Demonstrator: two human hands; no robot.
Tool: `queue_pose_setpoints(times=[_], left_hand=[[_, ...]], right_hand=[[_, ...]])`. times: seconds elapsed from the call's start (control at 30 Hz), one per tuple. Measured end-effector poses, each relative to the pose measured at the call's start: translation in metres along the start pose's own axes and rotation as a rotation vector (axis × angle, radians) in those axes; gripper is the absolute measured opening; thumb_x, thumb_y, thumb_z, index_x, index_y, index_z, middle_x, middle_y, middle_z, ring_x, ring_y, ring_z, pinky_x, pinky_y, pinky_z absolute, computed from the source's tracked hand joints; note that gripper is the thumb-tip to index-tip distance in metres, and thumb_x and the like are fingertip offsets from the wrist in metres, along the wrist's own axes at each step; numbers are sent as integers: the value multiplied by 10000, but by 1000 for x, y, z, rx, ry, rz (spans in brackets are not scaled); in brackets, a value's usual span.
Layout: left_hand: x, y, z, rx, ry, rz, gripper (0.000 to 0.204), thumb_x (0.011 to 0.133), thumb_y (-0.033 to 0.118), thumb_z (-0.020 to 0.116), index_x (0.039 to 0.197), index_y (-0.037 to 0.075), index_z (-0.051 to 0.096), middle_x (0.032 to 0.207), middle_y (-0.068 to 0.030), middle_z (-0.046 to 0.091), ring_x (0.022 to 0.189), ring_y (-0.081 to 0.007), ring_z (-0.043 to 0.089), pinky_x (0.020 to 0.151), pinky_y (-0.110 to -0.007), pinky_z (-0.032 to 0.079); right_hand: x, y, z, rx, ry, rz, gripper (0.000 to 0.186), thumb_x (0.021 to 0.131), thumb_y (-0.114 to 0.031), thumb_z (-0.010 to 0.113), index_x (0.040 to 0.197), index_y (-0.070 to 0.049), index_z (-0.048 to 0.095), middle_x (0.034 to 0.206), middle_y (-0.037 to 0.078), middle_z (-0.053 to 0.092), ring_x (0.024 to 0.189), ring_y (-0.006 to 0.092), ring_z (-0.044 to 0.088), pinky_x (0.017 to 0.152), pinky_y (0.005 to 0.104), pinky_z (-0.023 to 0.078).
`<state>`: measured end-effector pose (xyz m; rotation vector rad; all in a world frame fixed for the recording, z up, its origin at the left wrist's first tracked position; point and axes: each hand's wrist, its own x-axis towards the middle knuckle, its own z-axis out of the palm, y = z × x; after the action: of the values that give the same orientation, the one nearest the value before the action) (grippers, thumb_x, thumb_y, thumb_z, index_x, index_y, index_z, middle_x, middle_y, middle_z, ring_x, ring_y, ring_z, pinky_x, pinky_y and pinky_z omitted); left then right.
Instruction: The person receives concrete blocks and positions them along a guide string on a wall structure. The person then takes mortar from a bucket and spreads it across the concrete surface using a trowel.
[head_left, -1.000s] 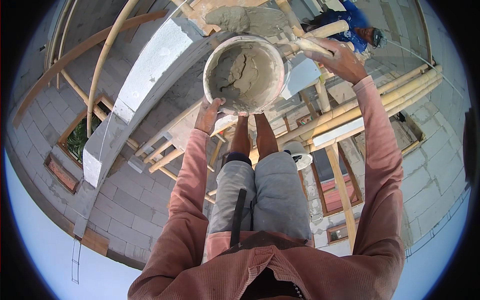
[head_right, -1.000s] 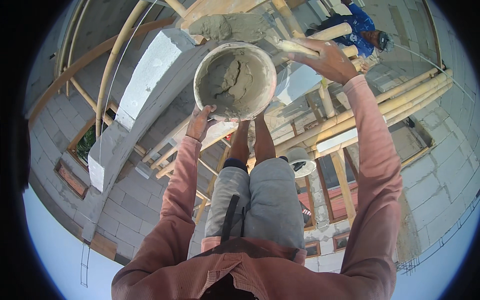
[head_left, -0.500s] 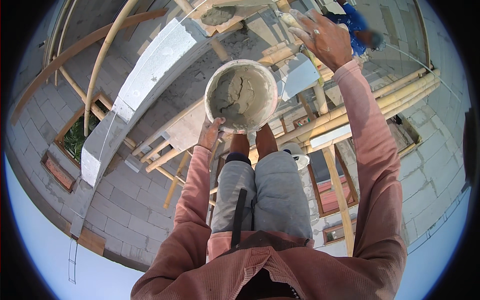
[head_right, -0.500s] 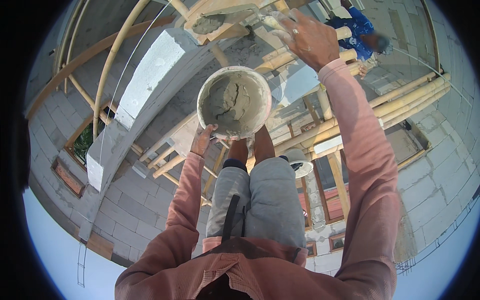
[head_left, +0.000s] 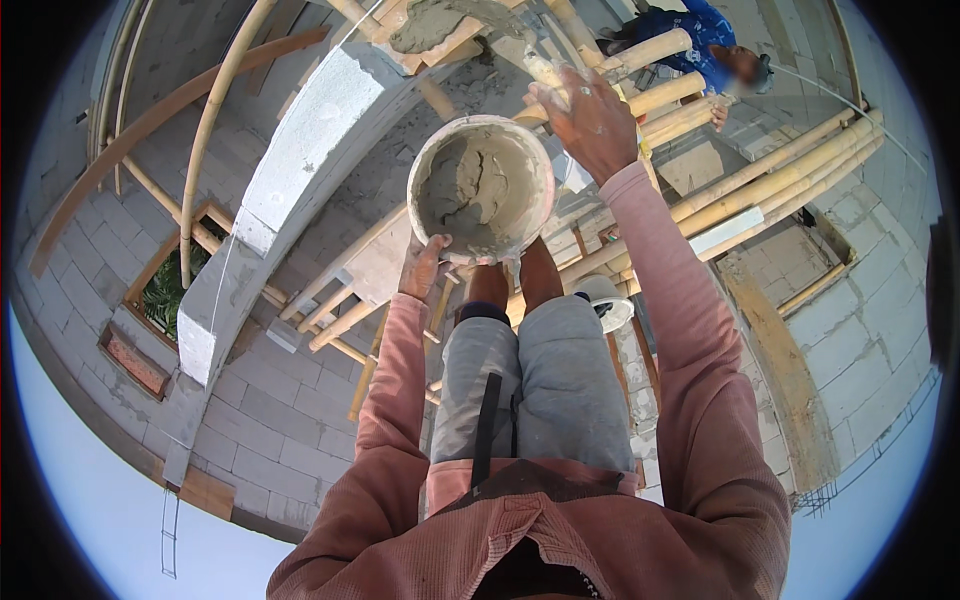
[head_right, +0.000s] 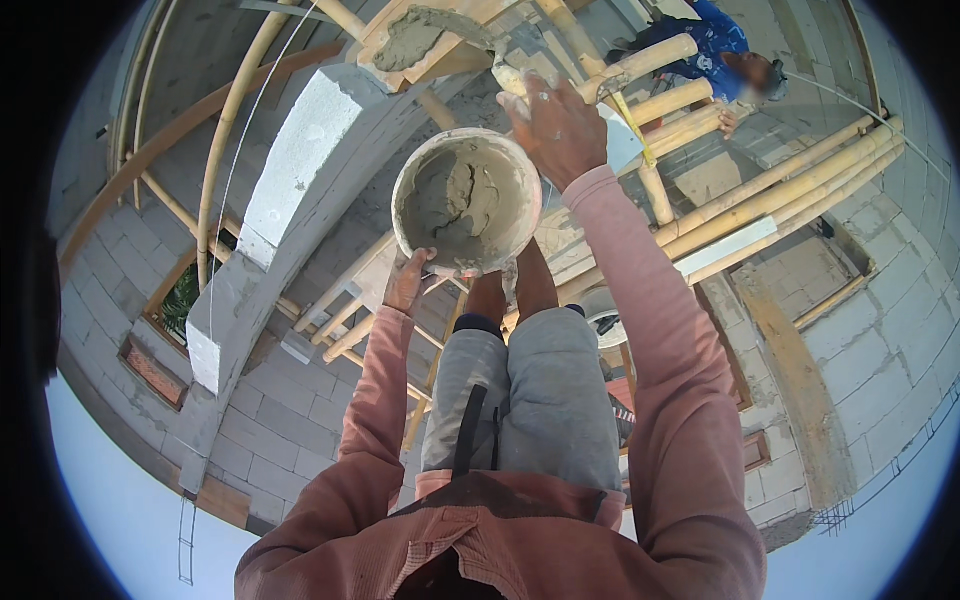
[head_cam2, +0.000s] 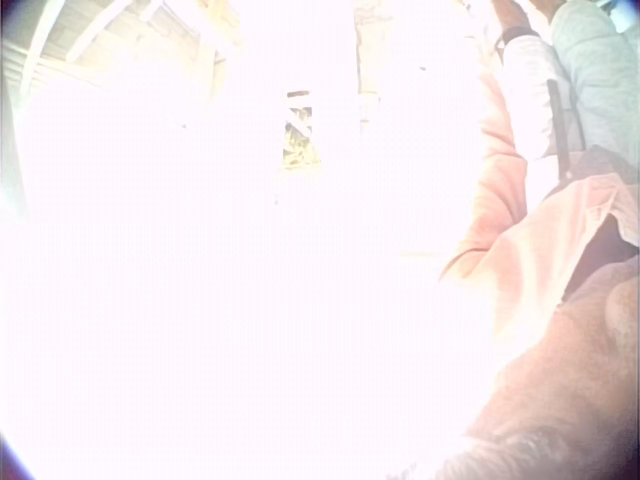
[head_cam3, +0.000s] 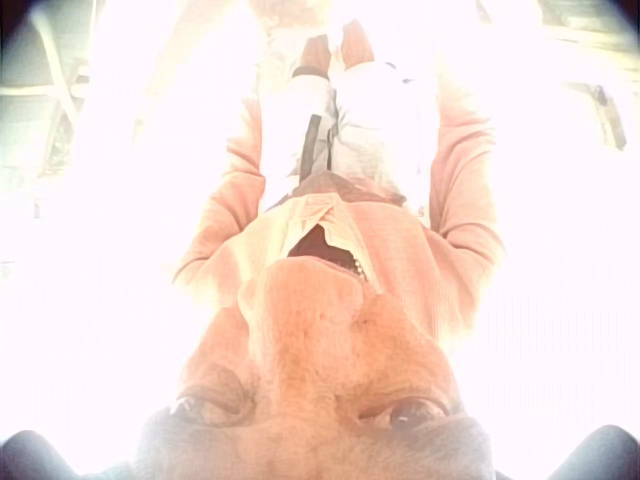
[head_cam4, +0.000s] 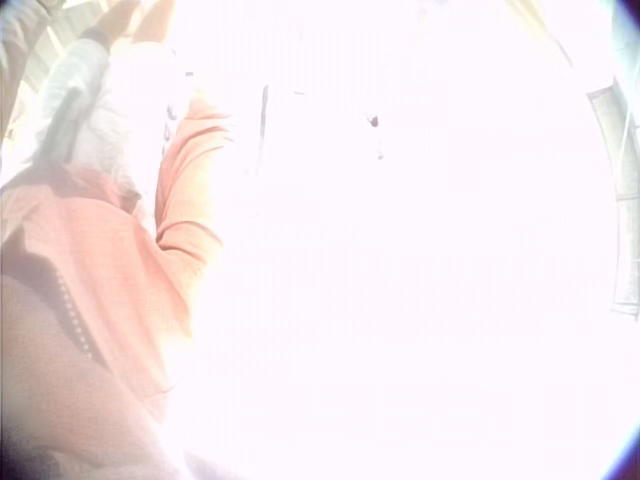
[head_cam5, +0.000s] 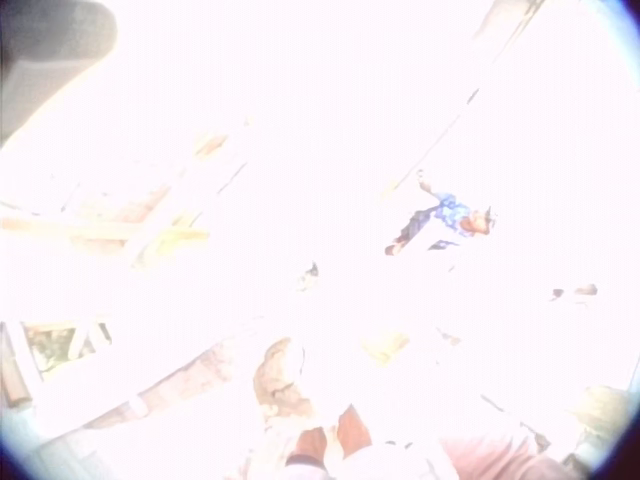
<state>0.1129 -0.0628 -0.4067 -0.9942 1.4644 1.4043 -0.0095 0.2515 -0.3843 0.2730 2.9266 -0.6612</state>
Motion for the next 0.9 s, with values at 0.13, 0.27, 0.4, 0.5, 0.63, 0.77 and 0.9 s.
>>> queue_pose_setpoints(times=[0.13, 0.27, 0.4, 0.5, 0.63, 0.77, 0.9], left_hand=[[4, 4, 2, 52, 24, -2, 546, 858, 294, 650, 1362, 140, 506, 1158, -40, 624, 975, -154, 620, 759, -322, 540], [3, 16, 12, -6, 34, 31, 466, 886, 274, 648, 1306, 120, 520, 1126, -42, 608, 983, -168, 616, 784, -336, 560], [10, 27, 26, -62, 49, 59, 370, 932, 208, 634, 1254, 68, 515, 1129, -69, 593, 986, -199, 642, 795, -360, 599], [16, 29, 33, -63, 3, 148, 445, 892, 177, 617, 1300, 49, 495, 1107, -76, 592, 939, -190, 612, 819, -337, 564], [11, 37, 44, 74, -30, 293, 548, 862, 153, 579, 1375, 0, 462, 1147, -104, 604, 984, -190, 558, 911, -306, 470], [-4, 57, 61, 212, -94, 403, 575, 875, 158, 568, 1410, -11, 444, 1189, -127, 613, 1030, -195, 569, 932, -311, 468], [-13, 61, 63, 179, -119, 295, 593, 890, 159, 560, 1441, -11, 424, 1226, -127, 608, 1044, -204, 586, 927, -305, 490]], right_hand=[[6, 24, -18, 6, 24, 99, 555, 948, -484, 605, 1272, -34, 635, 1129, 260, 682, 1006, 408, 675, 881, 461, 547], [-15, 13, -59, 401, -153, 282, 584, 932, -493, 653, 1267, -14, 663, 955, 187, 698, 849, 287, 656, 794, 386, 530], [-64, 26, -89, 613, -334, 456, 581, 929, -451, 699, 1288, 5, 658, 786, 74, 656, 665, 116, 563, 682, 282, 494], [-90, 30, -108, 600, -641, 617, 512, 915, -479, 676, 1211, -62, 711, 976, 171, 742, 788, 290, 689, 763, 379, 531], [-117, 40, -62, 287, -415, 116, 486, 941, -452, 643, 1197, -43, 698, 1024, 212, 730, 932, 346, 698, 813, 425, 561], [-135, 25, 0, 39, -393, 155, 477, 950, -434, 626, 1189, -25, 685, 1109, 229, 706, 985, 385, 687, 883, 447, 552], [-160, 20, 14, 245, -396, 87, 513, 955, -447, 607, 1203, -2, 670, 1168, 245, 683, 1018, 411, 672, 920, 459, 533]])
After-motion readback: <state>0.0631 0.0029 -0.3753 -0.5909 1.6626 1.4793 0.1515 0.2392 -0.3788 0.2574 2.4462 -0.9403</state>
